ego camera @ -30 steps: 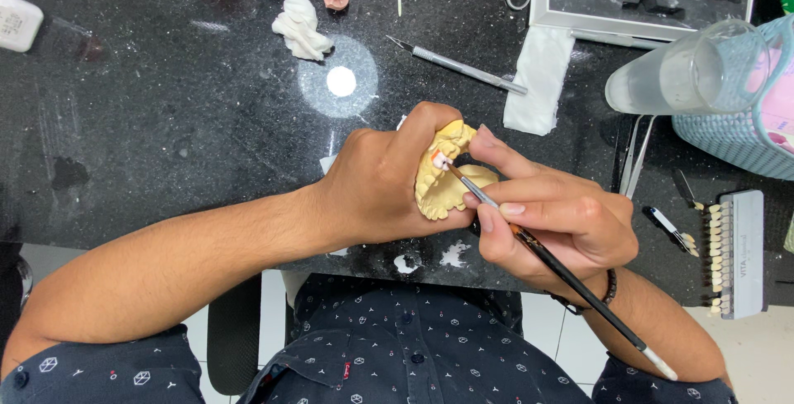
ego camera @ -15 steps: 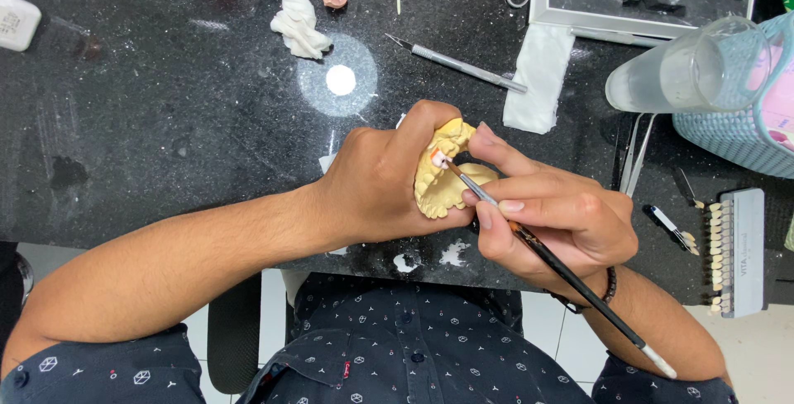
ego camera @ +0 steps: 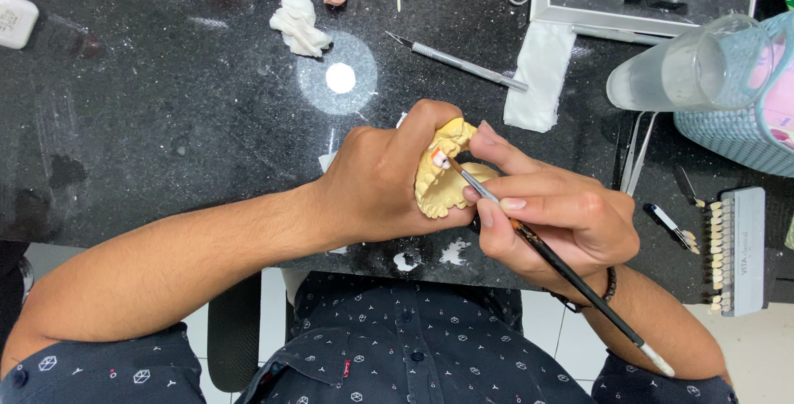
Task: The person holds a yellow dental cast of a lower jaw in one hand and uses a fine brush to apply small amounts of white ceramic paste onto a tooth area on the model. They periodically dip or reload the brush, dab material onto the tooth, and continue building up the application on the denture tooth.
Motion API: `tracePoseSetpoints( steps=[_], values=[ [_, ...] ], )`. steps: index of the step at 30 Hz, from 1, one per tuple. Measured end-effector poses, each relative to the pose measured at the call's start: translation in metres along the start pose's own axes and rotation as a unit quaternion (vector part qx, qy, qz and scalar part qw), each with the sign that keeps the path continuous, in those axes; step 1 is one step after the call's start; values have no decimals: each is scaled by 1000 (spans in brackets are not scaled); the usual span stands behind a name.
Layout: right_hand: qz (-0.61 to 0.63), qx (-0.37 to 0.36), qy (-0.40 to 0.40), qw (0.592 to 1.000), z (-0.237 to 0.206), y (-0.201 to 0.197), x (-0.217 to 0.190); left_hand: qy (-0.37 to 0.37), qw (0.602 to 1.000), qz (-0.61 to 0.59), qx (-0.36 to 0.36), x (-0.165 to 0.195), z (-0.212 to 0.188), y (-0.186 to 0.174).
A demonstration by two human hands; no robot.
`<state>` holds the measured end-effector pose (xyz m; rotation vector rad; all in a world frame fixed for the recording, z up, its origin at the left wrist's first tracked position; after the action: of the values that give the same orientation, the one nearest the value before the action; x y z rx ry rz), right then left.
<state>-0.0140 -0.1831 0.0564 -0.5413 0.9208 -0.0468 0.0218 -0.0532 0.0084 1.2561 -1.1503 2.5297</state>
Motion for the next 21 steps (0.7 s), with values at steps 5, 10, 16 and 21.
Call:
tracePoseSetpoints(
  steps=[5,10,16,21],
  values=[
    [-13,-2,-9,1000,2,1,-1,2,1000,-7,-2,-1,1,1],
    [-5,4,-2,1000,2,0,-1,1,1000,-3,-2,-1,1,1],
    [-13,4,-6,1000,1,1,-1,2,1000,-2,2,0,1,0],
    [-13,8,-8,1000,0,0,0,2,1000,-3,2,-1,0,0]
  ],
)
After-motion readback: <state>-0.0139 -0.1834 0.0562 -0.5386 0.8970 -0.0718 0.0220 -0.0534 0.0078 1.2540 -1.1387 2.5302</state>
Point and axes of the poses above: each hand's wrist, its own z-axis towards the middle knuckle, its own y-axis out of the palm, x = y × z, the point moved 10 cm from there along z, towards the middle knuckle, and after that the axes turned 11 degrees about -x, right-handed, at the moved point
